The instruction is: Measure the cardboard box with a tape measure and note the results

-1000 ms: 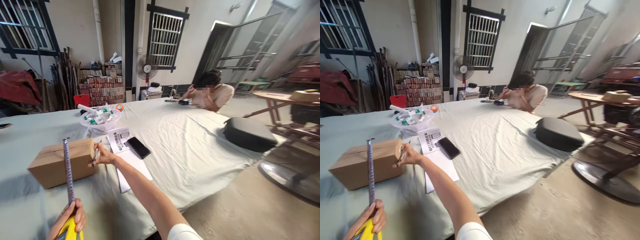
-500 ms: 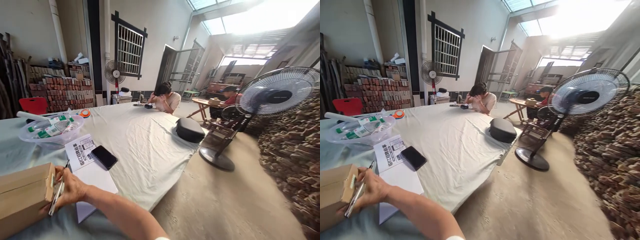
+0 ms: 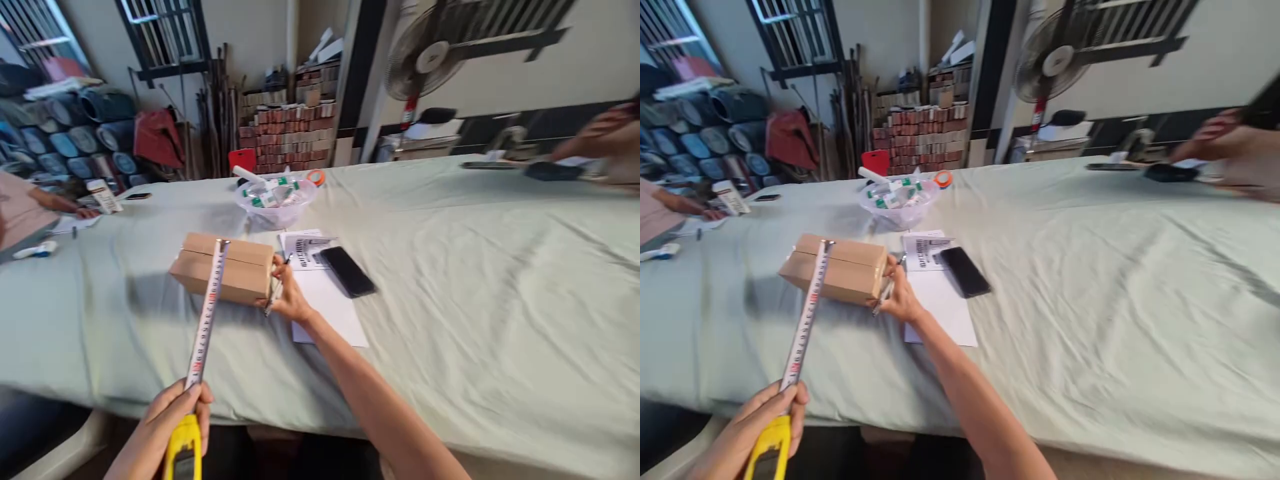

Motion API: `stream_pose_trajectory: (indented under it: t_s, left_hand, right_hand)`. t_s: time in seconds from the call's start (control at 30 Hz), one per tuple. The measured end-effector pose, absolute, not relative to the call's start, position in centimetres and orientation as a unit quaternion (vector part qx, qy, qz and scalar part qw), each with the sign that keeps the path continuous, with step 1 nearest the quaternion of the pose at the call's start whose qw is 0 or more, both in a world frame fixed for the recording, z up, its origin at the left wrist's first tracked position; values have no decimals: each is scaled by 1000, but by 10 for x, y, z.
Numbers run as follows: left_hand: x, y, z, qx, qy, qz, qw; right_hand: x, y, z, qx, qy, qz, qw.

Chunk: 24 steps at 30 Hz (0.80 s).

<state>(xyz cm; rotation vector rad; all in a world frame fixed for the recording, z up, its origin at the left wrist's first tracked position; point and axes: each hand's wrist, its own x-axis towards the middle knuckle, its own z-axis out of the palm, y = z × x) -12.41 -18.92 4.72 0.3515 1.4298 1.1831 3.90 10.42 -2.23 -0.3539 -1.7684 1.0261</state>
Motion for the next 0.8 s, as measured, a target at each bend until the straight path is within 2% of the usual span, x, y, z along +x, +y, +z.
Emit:
stream_pose_trajectory:
  t_s: [0.13,0.37,0.6,0.8]
  left_hand:
    - [-109,-180,56,207,604,511,575]
    - [-106,-162,53,245,575,516,585]
    - [-102,-167,26,249,598,490,583]
    - [-99,-165,22,268,621,484,555]
  right_hand:
    - [38,100,-25,-106,-788,342,502]
    - [36,89,-25,-49,-822,263,503]
    - [38,90,-26,-71,-804,297,510]
    - [35,90,-21,-57,-797,310,515]
